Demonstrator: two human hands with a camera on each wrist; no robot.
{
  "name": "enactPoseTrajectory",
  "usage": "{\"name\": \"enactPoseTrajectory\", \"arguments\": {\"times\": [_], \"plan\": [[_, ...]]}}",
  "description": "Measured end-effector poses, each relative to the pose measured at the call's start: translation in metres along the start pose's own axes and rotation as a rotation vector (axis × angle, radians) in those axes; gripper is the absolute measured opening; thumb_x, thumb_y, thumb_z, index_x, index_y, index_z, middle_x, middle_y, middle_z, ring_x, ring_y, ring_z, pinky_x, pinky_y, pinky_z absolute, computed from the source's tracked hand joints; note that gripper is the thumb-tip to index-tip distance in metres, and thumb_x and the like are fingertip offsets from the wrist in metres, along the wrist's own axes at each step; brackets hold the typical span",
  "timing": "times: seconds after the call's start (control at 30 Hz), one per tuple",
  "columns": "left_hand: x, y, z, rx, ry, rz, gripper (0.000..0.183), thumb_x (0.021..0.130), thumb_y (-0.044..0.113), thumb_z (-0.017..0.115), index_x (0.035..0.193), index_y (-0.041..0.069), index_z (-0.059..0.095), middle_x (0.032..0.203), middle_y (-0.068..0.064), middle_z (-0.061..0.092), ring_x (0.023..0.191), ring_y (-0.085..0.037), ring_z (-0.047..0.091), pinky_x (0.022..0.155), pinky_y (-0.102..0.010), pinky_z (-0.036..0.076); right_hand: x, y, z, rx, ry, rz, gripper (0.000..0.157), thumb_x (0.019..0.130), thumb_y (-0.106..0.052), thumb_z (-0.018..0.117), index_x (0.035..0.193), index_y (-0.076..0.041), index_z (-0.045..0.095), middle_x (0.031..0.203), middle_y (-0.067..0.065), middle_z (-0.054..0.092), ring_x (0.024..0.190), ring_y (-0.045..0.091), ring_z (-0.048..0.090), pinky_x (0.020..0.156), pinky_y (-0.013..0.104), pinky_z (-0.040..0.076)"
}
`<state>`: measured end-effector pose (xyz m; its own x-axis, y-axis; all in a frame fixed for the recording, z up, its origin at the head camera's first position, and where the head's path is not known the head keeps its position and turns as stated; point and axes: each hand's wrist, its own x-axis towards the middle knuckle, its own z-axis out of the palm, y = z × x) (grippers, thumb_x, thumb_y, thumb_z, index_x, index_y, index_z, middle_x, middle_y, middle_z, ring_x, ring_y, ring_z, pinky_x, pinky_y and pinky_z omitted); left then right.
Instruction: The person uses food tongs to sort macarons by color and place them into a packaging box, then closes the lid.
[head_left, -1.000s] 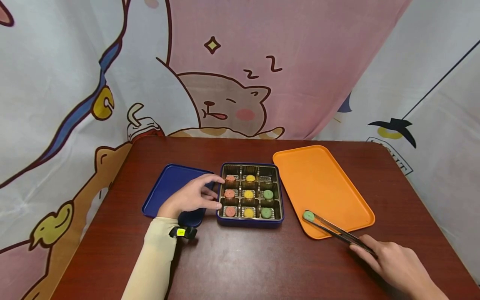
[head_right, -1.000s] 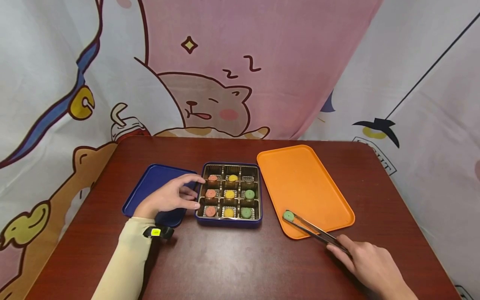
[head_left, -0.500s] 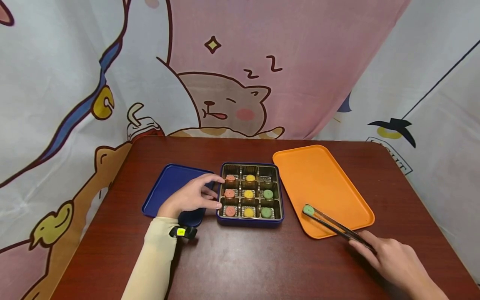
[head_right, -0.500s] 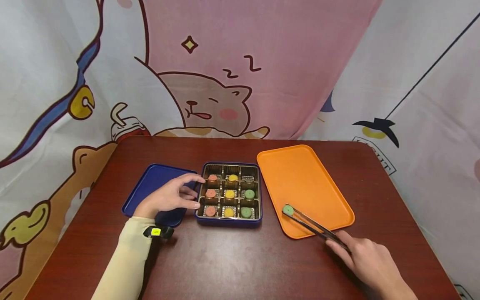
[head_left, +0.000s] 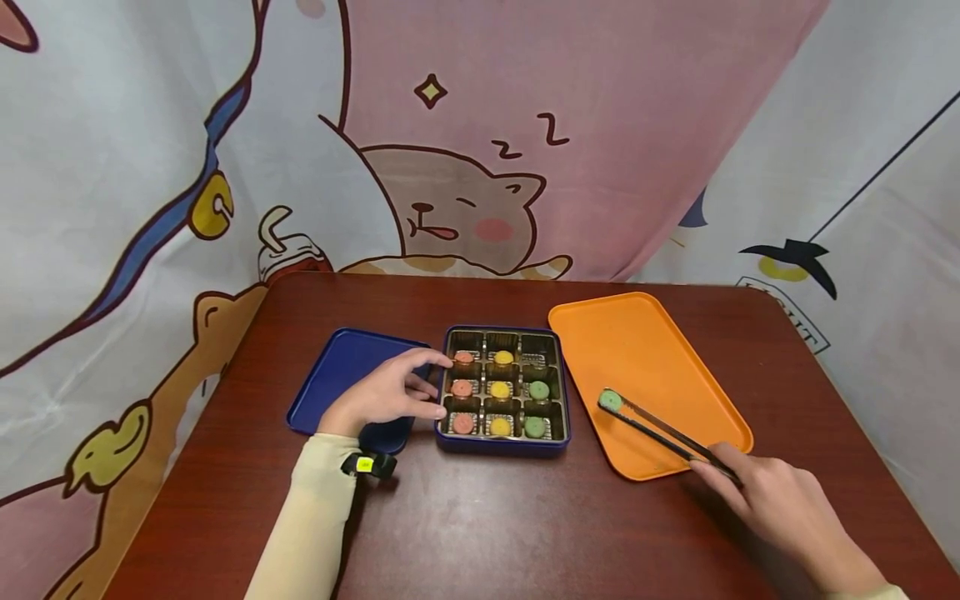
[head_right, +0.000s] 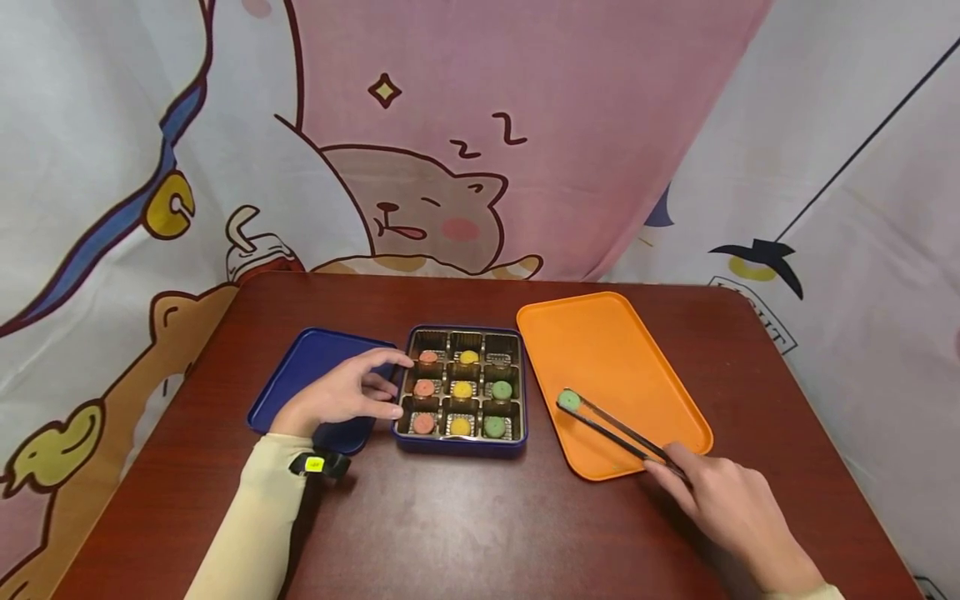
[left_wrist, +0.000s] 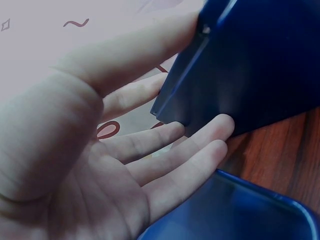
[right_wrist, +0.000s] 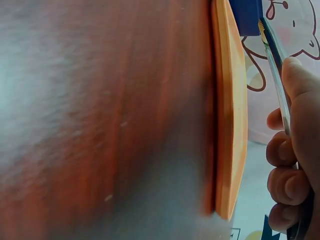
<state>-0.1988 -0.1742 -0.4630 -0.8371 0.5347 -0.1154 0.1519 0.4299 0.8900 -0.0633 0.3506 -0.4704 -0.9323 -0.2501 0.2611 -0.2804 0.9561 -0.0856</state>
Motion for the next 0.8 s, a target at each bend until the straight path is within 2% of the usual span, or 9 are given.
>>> {"name": "enactPoseTrajectory", "arguments": {"times": [0.3, 0.53, 0.8], "plan": [[0.0, 0.0, 0.0, 0.004, -0.006, 0.003, 0.07, 0.086, 0.021, 0.09, 0.148, 0.019, 0.057, 0.16, -0.007, 0.044, 0.113, -0.026, 0.071, 0.094, -0.042, 0.061, 0.025, -0.01, 0.004, 0.005, 0.063, -0.064, 0.036, 0.091, -0.037, 0.082, 0.083, -0.023, 0.051, 0.055, -0.011, 0.024, 0.046, 0.008, 0.025, 0.042, 0.028, 0.021], [0.001, -0.001, 0.0, 0.003, -0.006, 0.007, 0.07, 0.086, 0.023, 0.091, 0.147, 0.02, 0.057, 0.159, -0.007, 0.044, 0.112, -0.025, 0.071, 0.094, -0.041, 0.061, 0.046, -0.023, 0.006, 0.018, 0.074, -0.066, 0.03, 0.091, -0.037, 0.082, 0.088, -0.022, 0.056, 0.055, -0.012, 0.027, 0.046, 0.007, 0.026, 0.042, 0.027, 0.023], [0.001, -0.002, 0.0, 0.002, -0.002, 0.003, 0.069, 0.086, 0.022, 0.09, 0.147, 0.02, 0.057, 0.159, -0.007, 0.045, 0.114, -0.026, 0.071, 0.094, -0.042, 0.061, 0.071, -0.039, 0.008, 0.024, 0.125, -0.115, 0.03, 0.091, -0.035, 0.082, 0.088, -0.019, 0.057, 0.055, -0.011, 0.03, 0.044, 0.008, 0.027, 0.039, 0.027, 0.022]]}}
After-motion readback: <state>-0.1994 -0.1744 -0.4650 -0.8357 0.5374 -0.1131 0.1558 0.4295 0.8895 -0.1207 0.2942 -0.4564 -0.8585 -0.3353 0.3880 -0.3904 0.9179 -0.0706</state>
